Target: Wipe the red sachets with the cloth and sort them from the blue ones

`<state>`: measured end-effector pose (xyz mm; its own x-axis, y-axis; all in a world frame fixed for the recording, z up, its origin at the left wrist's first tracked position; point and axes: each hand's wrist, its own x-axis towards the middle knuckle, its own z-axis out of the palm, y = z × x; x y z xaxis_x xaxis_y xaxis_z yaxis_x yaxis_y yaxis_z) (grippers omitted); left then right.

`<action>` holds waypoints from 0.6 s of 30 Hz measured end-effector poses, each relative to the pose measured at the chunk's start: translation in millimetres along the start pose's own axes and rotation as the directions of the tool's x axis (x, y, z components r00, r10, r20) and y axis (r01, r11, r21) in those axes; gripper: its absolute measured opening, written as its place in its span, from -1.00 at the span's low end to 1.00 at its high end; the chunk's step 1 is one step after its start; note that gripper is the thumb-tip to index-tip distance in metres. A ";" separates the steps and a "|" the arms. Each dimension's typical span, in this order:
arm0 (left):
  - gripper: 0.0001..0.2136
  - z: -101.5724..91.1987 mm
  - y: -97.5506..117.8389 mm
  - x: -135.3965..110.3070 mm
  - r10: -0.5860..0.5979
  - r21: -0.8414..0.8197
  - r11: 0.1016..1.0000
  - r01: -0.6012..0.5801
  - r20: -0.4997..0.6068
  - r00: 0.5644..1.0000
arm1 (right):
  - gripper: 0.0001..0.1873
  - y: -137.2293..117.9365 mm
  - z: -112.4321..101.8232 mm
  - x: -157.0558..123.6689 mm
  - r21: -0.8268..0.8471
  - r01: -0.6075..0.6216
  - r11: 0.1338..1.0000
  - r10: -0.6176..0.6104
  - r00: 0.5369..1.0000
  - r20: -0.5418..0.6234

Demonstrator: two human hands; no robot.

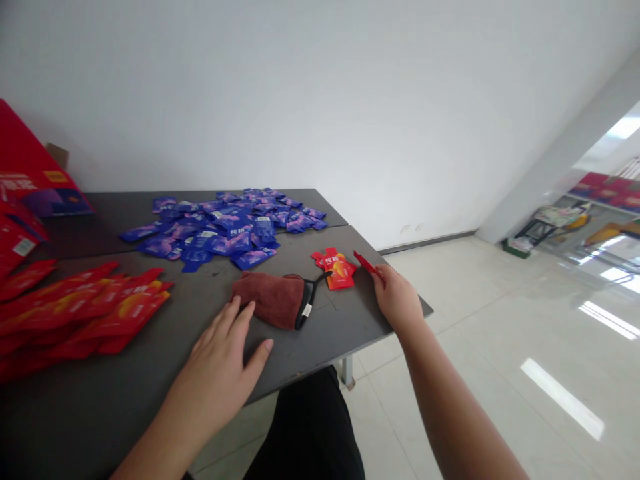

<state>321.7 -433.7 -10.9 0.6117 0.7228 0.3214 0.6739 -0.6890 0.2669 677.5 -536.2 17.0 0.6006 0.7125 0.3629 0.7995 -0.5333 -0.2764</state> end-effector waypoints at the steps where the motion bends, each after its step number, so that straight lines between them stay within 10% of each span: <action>1: -0.38 0.0 0.2 0.2 0.002 0.000 1.000 -0.002 0.002 1.000 | -0.57 1.0 -1.1 0.2 0.022 -0.016 1.000 0.017 1.000 -0.023; 7: -0.37 -3.3 0.9 2.0 -0.016 -0.084 0.996 0.016 0.010 1.000 | -0.56 -22.7 -5.7 -18.9 0.169 -0.101 0.980 0.136 0.968 -0.209; 11: -0.35 -15.1 -2.4 -0.3 -0.124 -0.397 0.907 0.142 0.072 0.990 | -0.78 -85.0 -1.6 -62.0 0.282 0.255 0.925 -0.175 0.944 -0.280; 14: -0.36 -24.6 -8.4 -3.9 -0.246 -0.721 0.632 0.284 0.161 0.956 | -0.75 -143.5 2.4 -94.2 0.279 0.663 0.695 -0.608 0.748 -0.266; 18: -0.41 -32.1 -28.7 -4.5 -0.421 -0.907 0.106 0.407 0.330 0.845 | -0.58 -204.1 2.5 -101.6 0.412 0.825 0.386 -0.874 0.470 -0.121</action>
<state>286.4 -418.9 9.2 0.3699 0.9184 -0.1407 -0.0550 0.1728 0.9834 453.3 -498.6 34.3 -0.4166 0.7458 0.5199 0.8031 0.5699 -0.1739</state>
